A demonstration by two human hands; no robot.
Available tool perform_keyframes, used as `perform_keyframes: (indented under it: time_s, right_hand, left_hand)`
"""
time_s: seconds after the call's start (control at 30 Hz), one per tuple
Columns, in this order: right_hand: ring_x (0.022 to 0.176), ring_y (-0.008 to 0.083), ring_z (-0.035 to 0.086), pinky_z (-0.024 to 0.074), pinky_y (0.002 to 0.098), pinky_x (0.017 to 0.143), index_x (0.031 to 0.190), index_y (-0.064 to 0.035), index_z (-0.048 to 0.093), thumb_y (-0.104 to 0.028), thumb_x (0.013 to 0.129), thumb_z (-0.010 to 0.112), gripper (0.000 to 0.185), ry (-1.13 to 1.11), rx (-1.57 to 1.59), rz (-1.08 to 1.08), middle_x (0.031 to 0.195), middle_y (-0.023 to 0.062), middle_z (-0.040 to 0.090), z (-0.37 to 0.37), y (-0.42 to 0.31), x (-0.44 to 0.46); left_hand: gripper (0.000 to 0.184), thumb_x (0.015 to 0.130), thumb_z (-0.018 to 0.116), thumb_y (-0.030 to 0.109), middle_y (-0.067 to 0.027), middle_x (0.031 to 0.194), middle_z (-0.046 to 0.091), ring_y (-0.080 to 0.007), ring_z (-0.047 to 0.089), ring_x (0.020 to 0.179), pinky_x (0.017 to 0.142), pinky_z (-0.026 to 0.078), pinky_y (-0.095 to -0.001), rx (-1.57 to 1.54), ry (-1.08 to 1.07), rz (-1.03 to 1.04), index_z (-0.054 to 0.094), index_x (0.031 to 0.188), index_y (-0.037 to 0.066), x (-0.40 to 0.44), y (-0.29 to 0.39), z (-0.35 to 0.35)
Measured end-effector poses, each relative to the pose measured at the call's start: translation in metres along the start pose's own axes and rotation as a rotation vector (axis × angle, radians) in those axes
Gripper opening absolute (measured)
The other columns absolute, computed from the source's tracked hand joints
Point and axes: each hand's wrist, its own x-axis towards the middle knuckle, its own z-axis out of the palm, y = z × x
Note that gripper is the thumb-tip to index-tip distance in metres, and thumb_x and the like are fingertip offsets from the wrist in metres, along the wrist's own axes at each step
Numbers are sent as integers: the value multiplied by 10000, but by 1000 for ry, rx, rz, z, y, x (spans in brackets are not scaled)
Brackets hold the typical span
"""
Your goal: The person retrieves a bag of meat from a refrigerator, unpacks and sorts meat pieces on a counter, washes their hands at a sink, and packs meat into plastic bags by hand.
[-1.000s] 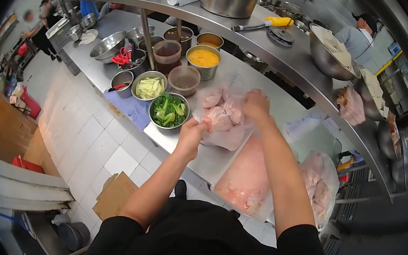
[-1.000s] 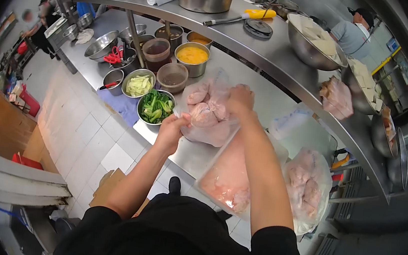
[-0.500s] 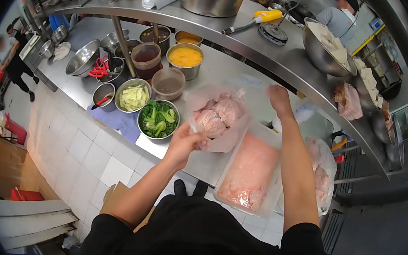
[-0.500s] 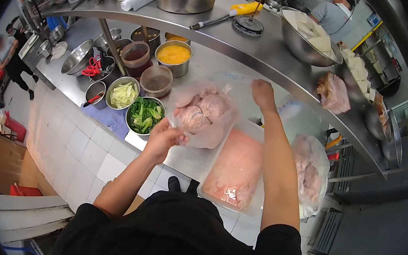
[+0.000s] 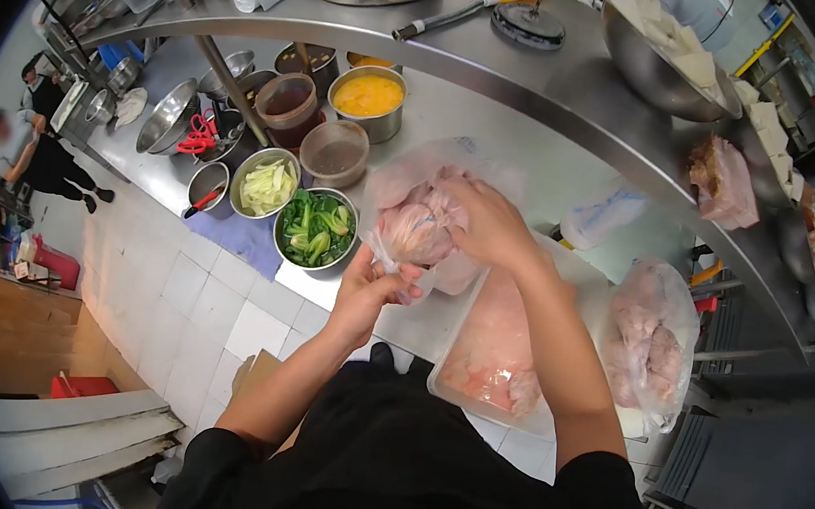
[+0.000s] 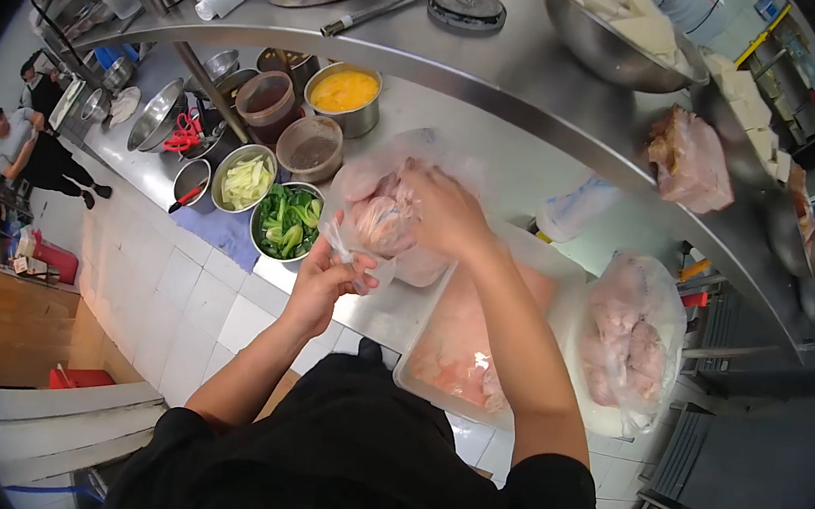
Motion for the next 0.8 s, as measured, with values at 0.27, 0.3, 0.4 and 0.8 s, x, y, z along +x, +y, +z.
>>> perform_keyframes:
  time_s: [0.27,0.3,0.4,0.8]
  right_hand:
    - [1291,346,572,461,428,1065,1547,-225,378,-197,763,727,859,-416,150,658,1394,206,590,30,28,83]
    - [1310,336,559,455,421,1072,1562,-235,353,-181,779,697,858,-418,131,777,1427,200,566,25,29,92]
    - [1330,331,543,446,410,1080,1585,-244,314,-144,805,657,858,-343,8,776,1456,192,546,35,31,93]
    - [1332,375,526,428,412,1095,1593,-204,282,-140,877,659,812,-268,-10,665,1454,204,542,43,52,98]
  left_hand:
    - [845,884,640,17,-125,1099,679,-235,709,887,747,540,-304,-12,-42,8,212,1598,160,2,11,-19]
    - [884,883,641,13,-128,1122,666,-240,706,926,782,546,-320,-4,-74,-11,171,1615,169,2,18,-21]
    - [886,884,640,7,-135,1153,655,-242,701,954,821,548,-335,-22,-197,-37,165,1616,162,9,24,-33]
    - [675,866,635,-68,-111,1343,590,-202,564,1241,980,464,-321,-99,-538,-128,365,1464,91,27,41,-78]
